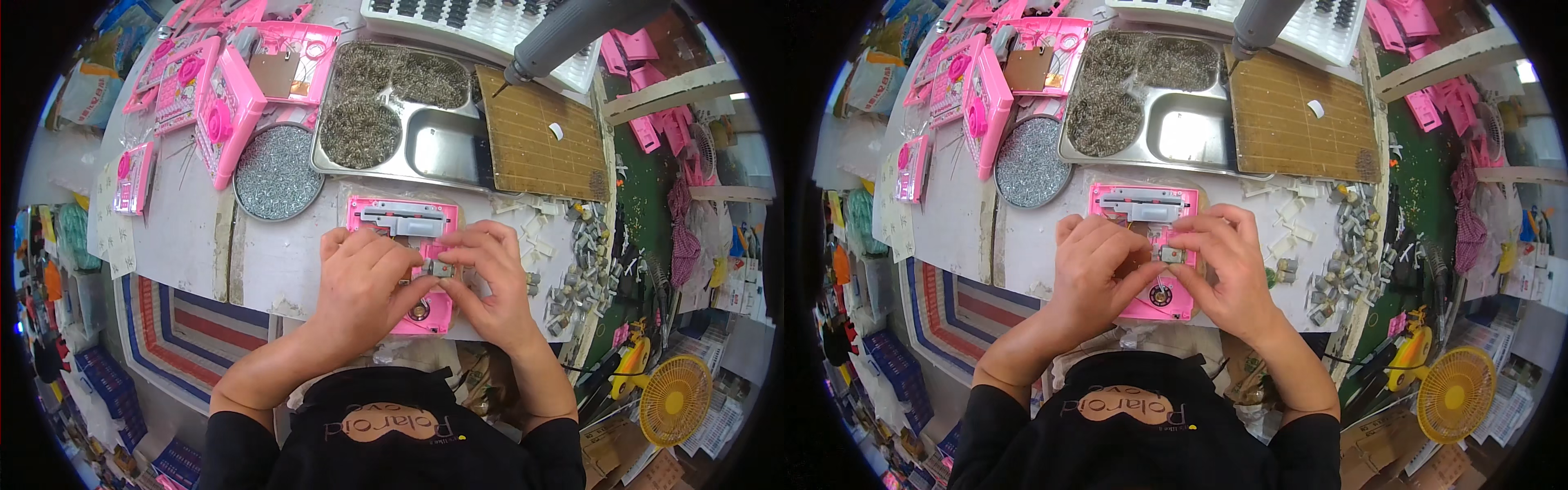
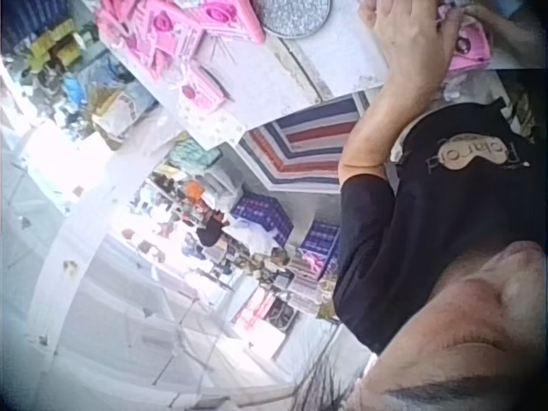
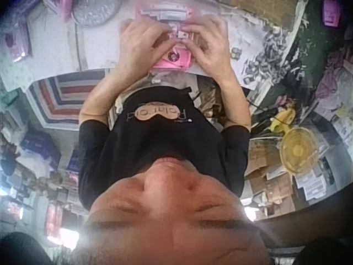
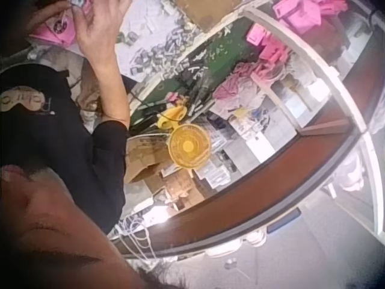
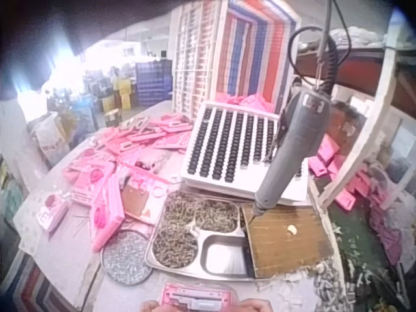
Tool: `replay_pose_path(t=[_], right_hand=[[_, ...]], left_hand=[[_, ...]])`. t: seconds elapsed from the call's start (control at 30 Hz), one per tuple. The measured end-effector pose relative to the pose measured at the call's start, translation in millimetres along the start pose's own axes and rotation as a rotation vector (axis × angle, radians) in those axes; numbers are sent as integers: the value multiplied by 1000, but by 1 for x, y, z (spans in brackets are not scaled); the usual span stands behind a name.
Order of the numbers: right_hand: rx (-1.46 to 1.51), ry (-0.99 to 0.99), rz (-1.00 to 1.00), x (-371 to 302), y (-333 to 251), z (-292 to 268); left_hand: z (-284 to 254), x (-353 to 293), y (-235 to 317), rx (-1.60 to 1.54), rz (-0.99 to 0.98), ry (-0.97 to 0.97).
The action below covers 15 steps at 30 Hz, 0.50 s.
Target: Assembling and soldering electronic components into a pink toy housing.
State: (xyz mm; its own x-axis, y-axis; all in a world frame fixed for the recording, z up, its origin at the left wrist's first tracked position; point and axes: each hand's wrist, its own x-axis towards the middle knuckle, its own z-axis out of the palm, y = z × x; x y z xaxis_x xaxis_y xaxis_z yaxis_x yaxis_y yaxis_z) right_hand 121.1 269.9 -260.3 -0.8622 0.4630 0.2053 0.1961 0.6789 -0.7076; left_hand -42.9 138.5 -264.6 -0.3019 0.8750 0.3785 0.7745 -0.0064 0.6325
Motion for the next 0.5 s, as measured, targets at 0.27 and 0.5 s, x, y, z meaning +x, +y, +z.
replay_pose_path(t=[0.27,0.5], right_hand=[[318,-56,232,-20,3,2],[352,-39,235,-27,10,-9]], left_hand=[[0,-1,-3,-179,-47,-65],[-19,12,-11,-55,-25,-111]])
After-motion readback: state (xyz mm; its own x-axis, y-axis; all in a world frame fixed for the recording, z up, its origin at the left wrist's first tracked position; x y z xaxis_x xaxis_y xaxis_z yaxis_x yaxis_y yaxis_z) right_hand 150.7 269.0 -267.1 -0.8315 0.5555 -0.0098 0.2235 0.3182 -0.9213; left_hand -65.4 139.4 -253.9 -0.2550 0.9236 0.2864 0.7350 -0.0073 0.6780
